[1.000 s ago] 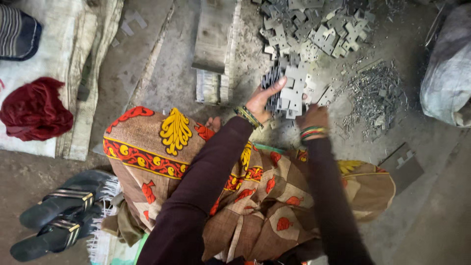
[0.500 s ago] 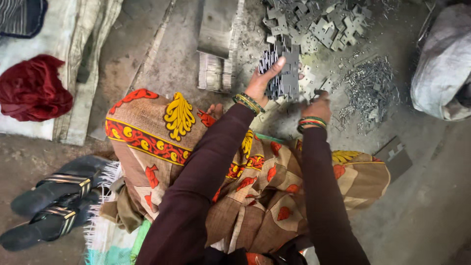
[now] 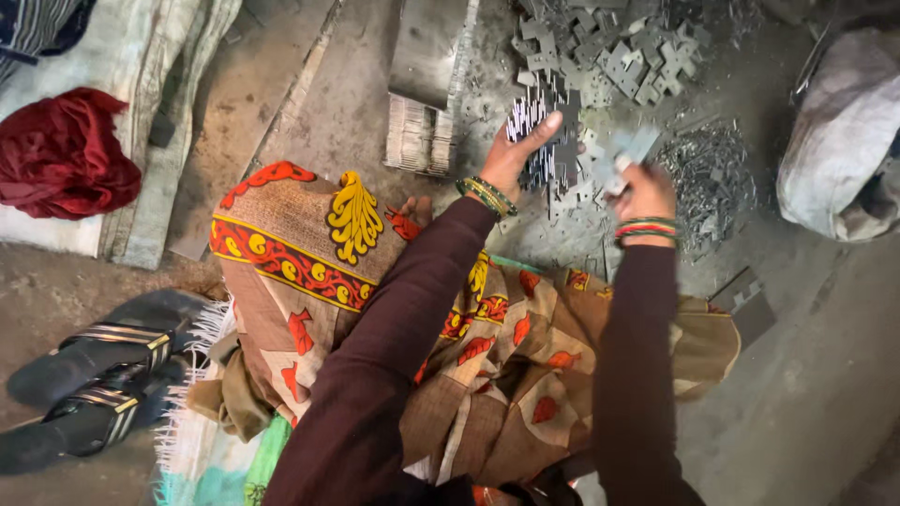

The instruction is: The person sits on the floor and repeatedly picks up small metal brackets from a pile, aligns them, and stacks them into neat piles. The person handles the parts by hand, turning and arranging them to form organized stacks.

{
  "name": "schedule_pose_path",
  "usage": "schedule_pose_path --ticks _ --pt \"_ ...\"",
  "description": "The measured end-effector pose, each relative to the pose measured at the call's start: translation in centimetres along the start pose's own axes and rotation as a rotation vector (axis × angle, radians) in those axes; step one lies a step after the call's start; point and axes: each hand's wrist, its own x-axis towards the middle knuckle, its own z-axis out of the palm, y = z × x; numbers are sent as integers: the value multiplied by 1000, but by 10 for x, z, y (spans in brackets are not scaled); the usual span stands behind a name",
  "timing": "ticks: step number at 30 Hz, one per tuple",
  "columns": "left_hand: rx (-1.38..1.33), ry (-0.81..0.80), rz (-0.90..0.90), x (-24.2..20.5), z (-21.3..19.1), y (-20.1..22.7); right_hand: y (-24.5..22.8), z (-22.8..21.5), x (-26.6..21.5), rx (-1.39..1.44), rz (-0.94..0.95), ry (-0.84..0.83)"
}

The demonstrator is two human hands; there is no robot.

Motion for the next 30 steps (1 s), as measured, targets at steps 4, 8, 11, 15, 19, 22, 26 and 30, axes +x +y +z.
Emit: schedule_pose_path --ticks 4,8,11,15,19,22,26,30 --pt "-127 -36 -57 -2 4 3 -37 17 -7 324 51 -459" --pt "-218 -111 -204 -17 4 19 16 29 44 -948 -453 -60" --pt "-281 -296 -170 -19 10 30 54 5 74 -1126 -408 89" --pt "-223 -294 -144 -16 14 36 31 -10 70 -434 -24 48" --pt "-138 -245 -139 -15 12 34 -47 -2 42 -280 -275 -53" --pt "-70 -235 -128 -14 10 31 -76 6 42 109 -333 -276" --pt "-165 -227 -304 -16 8 25 -19 25 44 -1246 -458 171" --pt "-226 -223 -326 -11 6 23 103 36 13 -1690 -672 299"
